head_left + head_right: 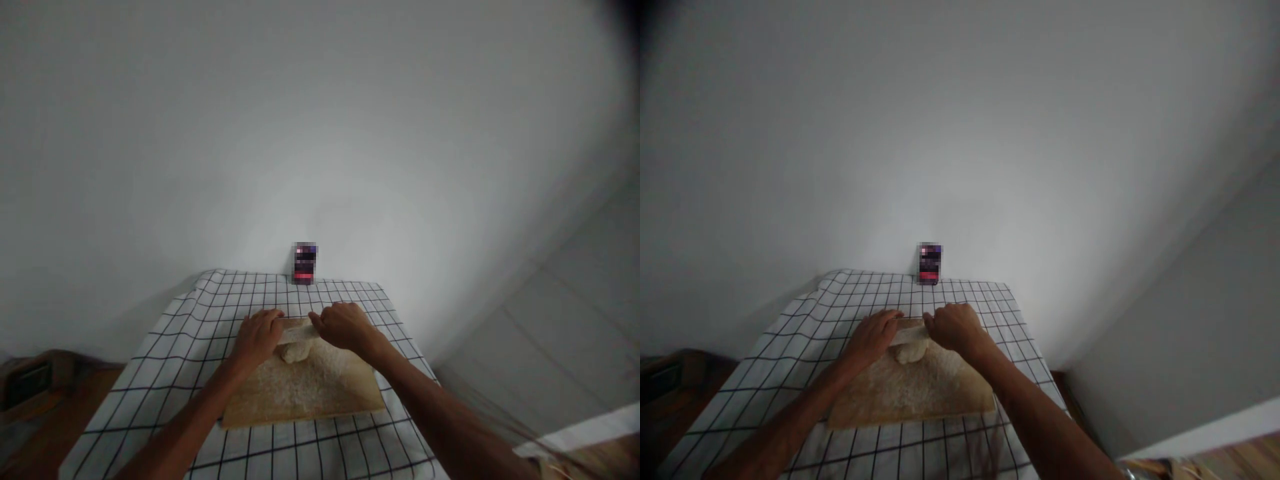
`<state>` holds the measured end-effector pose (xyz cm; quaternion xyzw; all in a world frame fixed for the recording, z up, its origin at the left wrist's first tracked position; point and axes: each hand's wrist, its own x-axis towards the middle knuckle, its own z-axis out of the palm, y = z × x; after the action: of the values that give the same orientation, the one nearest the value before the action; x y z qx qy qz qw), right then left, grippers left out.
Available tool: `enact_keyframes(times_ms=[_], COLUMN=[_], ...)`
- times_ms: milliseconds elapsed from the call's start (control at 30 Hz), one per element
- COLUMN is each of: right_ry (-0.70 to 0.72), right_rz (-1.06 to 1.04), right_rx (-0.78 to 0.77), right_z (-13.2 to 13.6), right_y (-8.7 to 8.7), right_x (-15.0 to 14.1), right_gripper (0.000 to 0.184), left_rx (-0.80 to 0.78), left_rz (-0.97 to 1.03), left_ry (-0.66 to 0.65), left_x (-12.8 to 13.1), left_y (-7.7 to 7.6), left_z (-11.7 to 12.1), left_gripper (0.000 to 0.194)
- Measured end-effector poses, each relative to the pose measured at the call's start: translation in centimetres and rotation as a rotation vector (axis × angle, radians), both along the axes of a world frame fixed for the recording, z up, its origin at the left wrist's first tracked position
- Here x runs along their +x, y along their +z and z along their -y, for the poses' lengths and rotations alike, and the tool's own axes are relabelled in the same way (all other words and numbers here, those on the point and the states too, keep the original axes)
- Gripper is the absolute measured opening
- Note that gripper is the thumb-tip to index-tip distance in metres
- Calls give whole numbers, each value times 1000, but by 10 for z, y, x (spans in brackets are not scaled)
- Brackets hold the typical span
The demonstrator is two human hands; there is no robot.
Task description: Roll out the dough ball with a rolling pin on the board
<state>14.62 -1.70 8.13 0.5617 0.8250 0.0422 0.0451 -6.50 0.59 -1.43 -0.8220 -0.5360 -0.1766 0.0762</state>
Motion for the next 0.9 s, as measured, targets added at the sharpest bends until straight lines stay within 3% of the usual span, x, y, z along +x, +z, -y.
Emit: enact_keyframes(times_ms=[100, 200, 333, 433, 567, 733, 900], right_ry=[-10, -9, -80, -107, -148, -246, -188], right_rz=[0, -31, -210, -348, -337, -183, -110], right_rx=[24, 121, 313, 348, 243, 89, 55], right_z=[-6, -4, 12, 27, 43, 38, 18], right_y=[-17, -47, -86, -97, -86, -41, -5], right_x=[0, 5, 10, 11, 8, 1, 0], right_gripper=[55, 49, 49, 43, 42, 63, 67], left_rx=[23, 132, 261, 224, 82, -119, -72], left_rz=[-13, -3, 27, 108, 170, 130, 116], left_ry=[39, 27, -45, -22, 40, 77, 65], left_x=[-3, -5, -5, 0, 6, 5, 2], left_y=[-6, -10, -8, -3, 4, 18, 39], left_z=[1, 2, 10, 20, 30, 22, 9], left_gripper=[21, 21, 23, 25, 32, 33, 31])
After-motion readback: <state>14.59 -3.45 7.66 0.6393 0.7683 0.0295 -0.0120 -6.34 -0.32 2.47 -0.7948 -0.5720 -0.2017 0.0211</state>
